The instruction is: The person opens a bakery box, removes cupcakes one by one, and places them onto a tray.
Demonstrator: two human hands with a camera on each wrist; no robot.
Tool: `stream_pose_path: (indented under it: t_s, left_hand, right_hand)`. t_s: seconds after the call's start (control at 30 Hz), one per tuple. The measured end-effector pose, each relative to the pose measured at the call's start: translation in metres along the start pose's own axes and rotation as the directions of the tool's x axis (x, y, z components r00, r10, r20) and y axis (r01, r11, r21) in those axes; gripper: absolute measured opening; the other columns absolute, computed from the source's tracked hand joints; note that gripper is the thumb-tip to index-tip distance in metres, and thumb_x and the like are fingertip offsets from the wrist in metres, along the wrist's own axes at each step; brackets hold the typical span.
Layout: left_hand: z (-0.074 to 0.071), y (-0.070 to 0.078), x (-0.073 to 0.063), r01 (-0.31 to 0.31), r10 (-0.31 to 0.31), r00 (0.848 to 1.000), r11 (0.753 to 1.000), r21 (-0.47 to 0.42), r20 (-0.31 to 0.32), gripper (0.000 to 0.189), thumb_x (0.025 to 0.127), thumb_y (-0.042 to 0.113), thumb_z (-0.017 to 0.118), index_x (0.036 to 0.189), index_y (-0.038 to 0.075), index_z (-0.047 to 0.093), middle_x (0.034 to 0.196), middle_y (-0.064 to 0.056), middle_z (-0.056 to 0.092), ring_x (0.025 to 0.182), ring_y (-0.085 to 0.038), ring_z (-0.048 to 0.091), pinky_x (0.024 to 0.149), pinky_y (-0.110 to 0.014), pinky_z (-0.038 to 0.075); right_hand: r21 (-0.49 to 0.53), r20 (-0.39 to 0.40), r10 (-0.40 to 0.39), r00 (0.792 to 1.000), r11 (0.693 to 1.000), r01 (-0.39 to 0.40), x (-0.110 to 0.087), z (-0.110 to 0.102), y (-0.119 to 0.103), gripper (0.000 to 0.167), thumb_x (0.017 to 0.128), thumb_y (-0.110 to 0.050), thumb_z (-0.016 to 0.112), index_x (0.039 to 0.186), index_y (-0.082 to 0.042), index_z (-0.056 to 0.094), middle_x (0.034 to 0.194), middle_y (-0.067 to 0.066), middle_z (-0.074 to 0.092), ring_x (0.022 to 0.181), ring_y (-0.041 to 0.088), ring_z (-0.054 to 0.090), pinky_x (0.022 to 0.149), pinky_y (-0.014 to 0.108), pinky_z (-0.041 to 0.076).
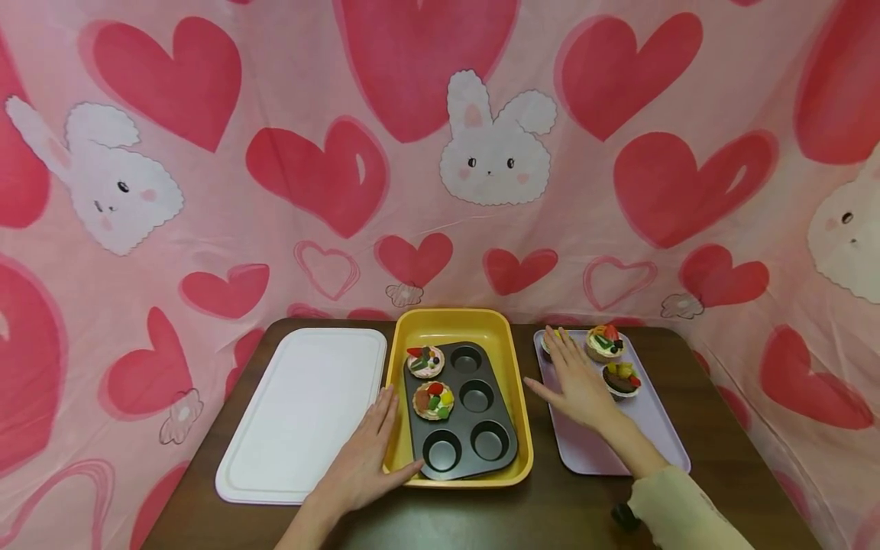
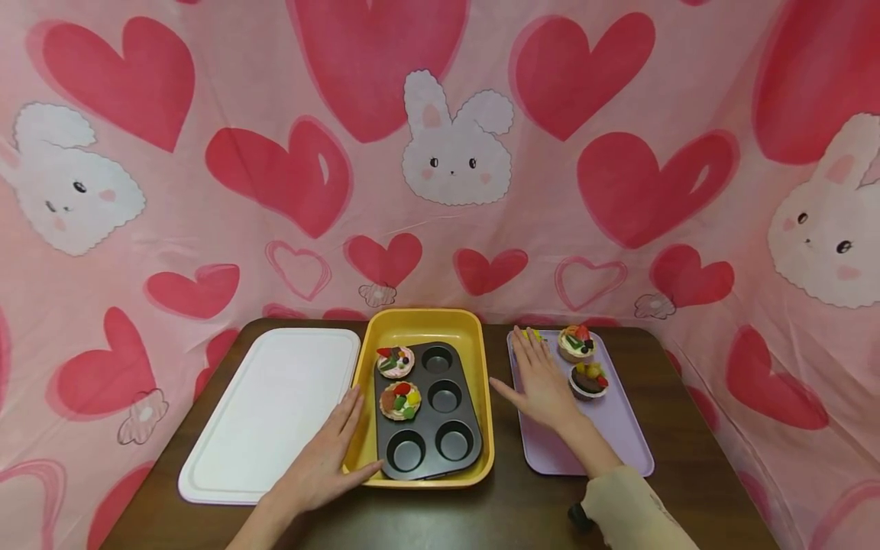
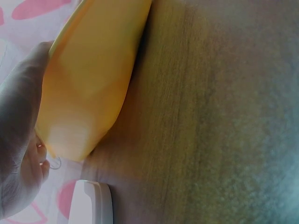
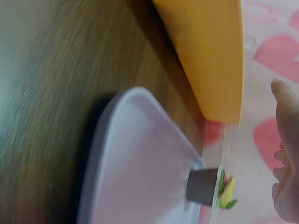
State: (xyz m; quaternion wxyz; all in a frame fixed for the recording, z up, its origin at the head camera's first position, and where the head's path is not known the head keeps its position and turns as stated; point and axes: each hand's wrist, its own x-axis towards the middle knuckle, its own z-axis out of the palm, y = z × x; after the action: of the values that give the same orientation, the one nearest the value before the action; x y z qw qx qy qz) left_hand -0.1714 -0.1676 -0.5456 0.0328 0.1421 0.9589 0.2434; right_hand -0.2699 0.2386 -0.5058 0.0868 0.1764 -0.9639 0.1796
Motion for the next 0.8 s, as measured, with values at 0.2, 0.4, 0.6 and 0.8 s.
stream_pose_path:
  t_s: [0.2, 0.4, 0.6, 0.8]
  left_hand:
    - [0.0, 0.0, 0.0, 0.0, 0.0, 1.0, 1.0, 0.002, -0.002, 0.12, 0.09, 0.082, 0.066, 0.176, 0.012, 0.022, 0.188, -0.004, 0.007, 0.174, -0.033, 0.019, 0.136, -0.058, 0.032]
    - [0.0, -0.001, 0.0, -0.011, 0.012, 1.0, 1.0, 0.002, -0.008, 0.119, 0.09, 0.081, 0.066, 0.176, 0.012, 0.022, 0.188, -0.004, 0.007, 0.174, -0.033, 0.02, 0.135, -0.059, 0.033]
    - [-0.001, -0.002, -0.001, -0.02, 0.02, 1.0, 1.0, 0.017, -0.009, 0.12, 0.09, 0.083, 0.065, 0.176, 0.01, 0.023, 0.188, -0.005, 0.008, 0.173, -0.034, 0.02, 0.135, -0.059, 0.033]
    - [0.001, -0.002, 0.0, -0.016, 0.016, 1.0, 1.0, 0.012, -0.025, 0.12, 0.089, 0.083, 0.065, 0.176, 0.011, 0.024, 0.188, -0.005, 0.01, 0.173, -0.034, 0.022, 0.134, -0.06, 0.035]
  right_hand:
    - [-0.015, 0.03, -0.092, 0.995, 0.996, 0.092, 0.009, 0.007, -0.019, 0.099, 0.099, -0.049, 0.076, 0.171, 0.002, 0.031, 0.179, 0.023, 0.033, 0.168, 0.047, 0.027, 0.135, 0.068, 0.025]
    - [0.002, 0.06, -0.171, 0.983, 0.985, 0.171, 0.018, 0.015, -0.042, 0.099, 0.1, -0.05, 0.075, 0.17, 0.004, 0.033, 0.178, 0.023, 0.035, 0.168, 0.045, 0.03, 0.136, 0.066, 0.026]
    - [0.061, 0.123, -0.217, 0.968, 0.976, 0.211, 0.032, 0.021, -0.067, 0.097, 0.101, -0.048, 0.076, 0.171, 0.002, 0.031, 0.177, 0.025, 0.036, 0.166, 0.047, 0.033, 0.135, 0.065, 0.029]
    - [0.108, 0.216, -0.198, 0.956, 0.978, 0.178, 0.051, 0.03, -0.081, 0.097, 0.102, -0.056, 0.072, 0.175, -0.011, 0.027, 0.178, 0.018, 0.037, 0.165, 0.04, 0.039, 0.133, 0.061, 0.037]
